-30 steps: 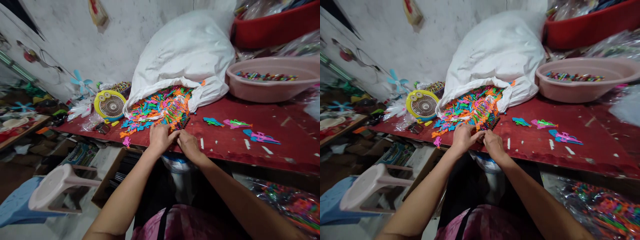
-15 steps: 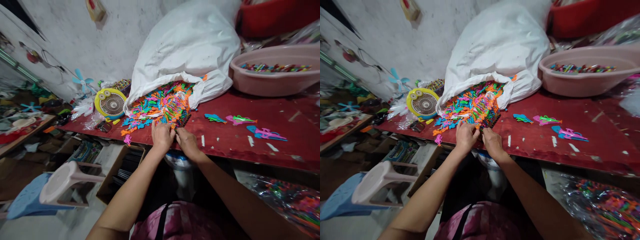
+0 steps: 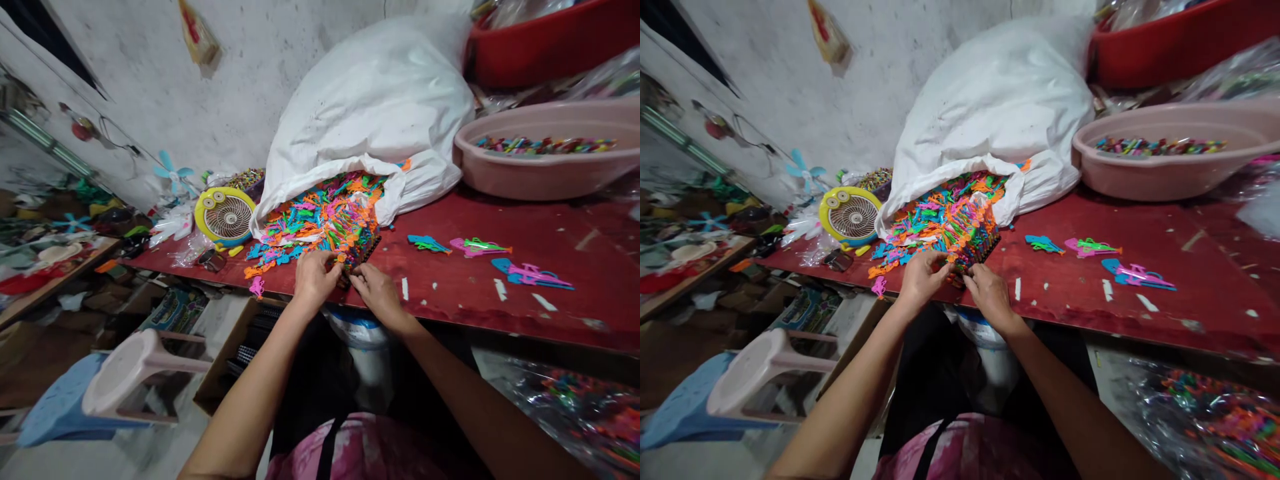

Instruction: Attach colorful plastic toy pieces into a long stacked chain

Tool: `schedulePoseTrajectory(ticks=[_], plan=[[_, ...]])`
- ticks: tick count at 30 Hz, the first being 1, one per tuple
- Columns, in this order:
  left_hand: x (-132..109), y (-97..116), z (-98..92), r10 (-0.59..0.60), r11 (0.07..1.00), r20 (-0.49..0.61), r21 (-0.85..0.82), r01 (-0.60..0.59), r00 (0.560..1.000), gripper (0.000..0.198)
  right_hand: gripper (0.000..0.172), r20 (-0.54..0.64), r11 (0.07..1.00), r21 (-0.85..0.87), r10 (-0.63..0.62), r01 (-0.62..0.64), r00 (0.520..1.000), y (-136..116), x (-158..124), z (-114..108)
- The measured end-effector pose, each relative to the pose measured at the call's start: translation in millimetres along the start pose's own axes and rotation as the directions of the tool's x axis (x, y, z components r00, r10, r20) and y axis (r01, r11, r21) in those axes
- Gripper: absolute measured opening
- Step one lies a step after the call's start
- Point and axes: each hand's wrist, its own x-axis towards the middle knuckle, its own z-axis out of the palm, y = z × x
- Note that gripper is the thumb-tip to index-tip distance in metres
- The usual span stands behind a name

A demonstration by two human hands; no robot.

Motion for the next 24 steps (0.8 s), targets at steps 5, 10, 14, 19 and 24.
schedulePoseTrajectory(ticks=[5,10,14,19,24], plan=[[-4,2,5.9,0.063,0.998,-0.148,-0.003,-0.065,0.987,0.021,0.022,-0.082,1.0,0.02,-0.004,0.005,0.997,-6,-2,-6],[-3,7,5.7,0.067,0.994,-0.086,0.087,-0.059,0.994,0.018,0.026,-0.062,1.0,-0.008,-0.011,0.011,0.998,-8,-1,-3],[-2,7,6.3,0.066,0.989,-0.076,0.136,-0.055,0.995,0.017,0.029,-0.039,1.0,-0.017,-0.001,0.001,0.999,-6,-4,0],[-9,0,6.2,0.083,0.995,-0.118,0.056,-0.077,0.99,0.024,0.031,-0.032,0.999,0.039,-0.007,0.009,0.999,3,-6,-4],[-47,-18,18.6,0.017,0.989,-0.492,-0.12,-0.087,0.87,0.035,0.029,-0.062,0.995,0.089,0.046,-0.04,0.997,19,-5,-15]])
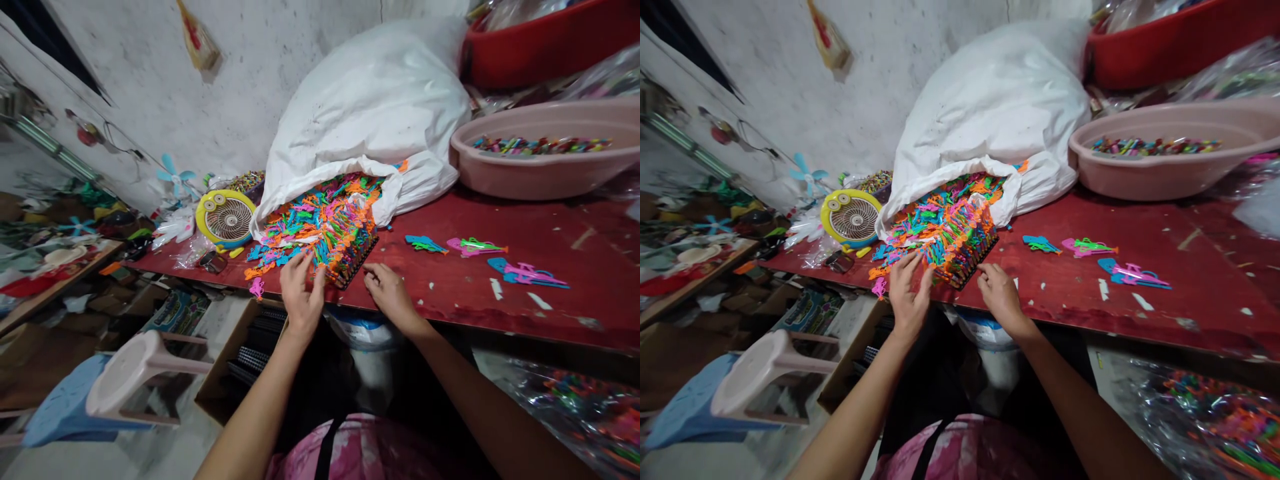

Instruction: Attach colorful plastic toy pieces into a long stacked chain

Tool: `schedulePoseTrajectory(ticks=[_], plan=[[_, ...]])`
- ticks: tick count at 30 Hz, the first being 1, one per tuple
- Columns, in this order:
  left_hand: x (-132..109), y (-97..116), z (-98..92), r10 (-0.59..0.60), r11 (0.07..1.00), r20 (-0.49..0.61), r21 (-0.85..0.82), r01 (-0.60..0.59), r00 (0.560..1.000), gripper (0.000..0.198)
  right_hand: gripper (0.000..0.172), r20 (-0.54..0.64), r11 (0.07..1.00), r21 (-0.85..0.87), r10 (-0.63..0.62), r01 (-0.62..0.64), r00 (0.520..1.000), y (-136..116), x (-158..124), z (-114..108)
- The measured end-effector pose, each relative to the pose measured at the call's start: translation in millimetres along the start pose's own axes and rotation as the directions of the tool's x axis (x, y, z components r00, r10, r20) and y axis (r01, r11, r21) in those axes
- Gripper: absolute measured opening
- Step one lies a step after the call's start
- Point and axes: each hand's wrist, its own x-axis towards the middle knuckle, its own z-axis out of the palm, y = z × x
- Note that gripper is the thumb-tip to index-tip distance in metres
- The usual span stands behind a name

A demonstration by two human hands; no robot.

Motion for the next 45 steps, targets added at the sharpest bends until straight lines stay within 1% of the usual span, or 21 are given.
schedulePoseTrajectory(ticks=[1,2,3,5,7,8,10,13,14,17,18,21,26,27,33,34,38,40,42,43,45], plan=[[-12,-7,1.2,-0.073,0.997,-0.099,-0.029,0.07,0.992,0.036,0.029,-0.007,1.0,0.016,0.025,-0.025,1.0,4,2,-2],[-23,-14,4.3,-0.168,0.985,-0.162,-0.075,0.158,0.972,0.038,0.029,-0.017,0.998,0.029,0.054,-0.054,0.998,8,4,-3],[-34,-23,9.1,-0.277,0.957,-0.181,-0.143,0.253,0.944,0.039,0.028,-0.031,0.996,0.036,0.082,-0.081,0.996,13,8,-3],[-49,-39,22.5,-0.489,0.843,-0.091,-0.306,0.443,0.867,0.042,0.029,-0.066,0.992,0.027,0.125,-0.123,0.99,24,21,-3],[-54,-49,37.4,-0.614,0.698,0.022,-0.452,0.556,0.789,0.043,0.032,-0.116,0.988,-0.004,0.154,-0.156,0.981,35,40,-4],[-51,-52,44.3,-0.647,0.631,0.061,-0.515,0.58,0.76,0.043,0.035,-0.142,0.985,-0.016,0.168,-0.172,0.976,41,51,-4],[-41,-51,56.4,-0.688,0.531,0.088,-0.616,0.582,0.72,0.043,0.045,-0.178,0.978,-0.031,0.199,-0.207,0.964,51,76,-6],[-19,-43,72.0,-0.703,0.414,0.127,-0.727,0.548,0.699,0.044,0.059,-0.188,0.968,-0.047,0.232,-0.245,0.954,62,106,-7],[-13,-41,76.8,-0.712,0.358,0.152,-0.761,0.541,0.685,0.047,0.061,-0.177,0.968,-0.049,0.235,-0.247,0.956,64,113,-6],[-3,-36,89.0,-0.751,0.164,0.232,-0.841,0.515,0.618,0.05,0.062,-0.117,0.973,-0.048,0.22,-0.227,0.968,66,121,0],[-2,-34,92.0,-0.76,0.125,0.244,-0.855,0.504,0.603,0.049,0.063,-0.097,0.975,-0.049,0.213,-0.218,0.972,66,121,2],[-1,-31,97.8,-0.772,0.099,0.24,-0.869,0.484,0.589,0.044,0.067,-0.062,0.977,-0.067,0.198,-0.202,0.978,66,117,6],[1,-24,104.9,-0.843,0.076,0.201,-0.874,0.48,0.498,0.041,0.068,-0.041,0.978,-0.101,0.181,-0.185,0.983,67,110,6],[1,-23,106.6,-0.849,0.075,0.19,-0.88,0.469,0.493,0.04,0.067,-0.04,0.979,-0.109,0.168,-0.172,0.985,68,109,6],[2,-16,114.9,-0.853,0.062,0.153,-0.92,0.387,0.499,0.036,0.061,-0.081,0.982,-0.136,0.119,-0.129,0.99,72,107,12],[2,-16,115.8,-0.849,0.052,0.156,-0.927,0.372,0.506,0.037,0.06,-0.082,0.983,-0.131,0.117,-0.127,0.99,73,107,13],[2,-14,116.4,-0.789,0.012,0.195,-0.943,0.332,0.583,0.041,0.062,-0.09,0.985,-0.117,0.119,-0.129,0.989,74,105,15],[1,-12,114.1,-0.788,0.013,0.209,-0.935,0.355,0.579,0.042,0.065,-0.085,0.987,-0.095,0.121,-0.129,0.989,74,104,15],[-3,-6,110.3,-0.786,0.035,0.221,-0.916,0.399,0.578,0.042,0.07,-0.079,0.99,-0.032,0.133,-0.136,0.988,73,105,13],[-5,-1,108.0,-0.774,0.05,0.232,-0.905,0.422,0.589,0.042,0.072,-0.081,0.989,0.026,0.149,-0.147,0.986,73,106,11],[-12,11,103.2,-0.735,0.07,0.266,-0.885,0.461,0.623,0.044,0.074,-0.083,0.951,0.236,0.226,-0.201,0.971,71,108,8]])
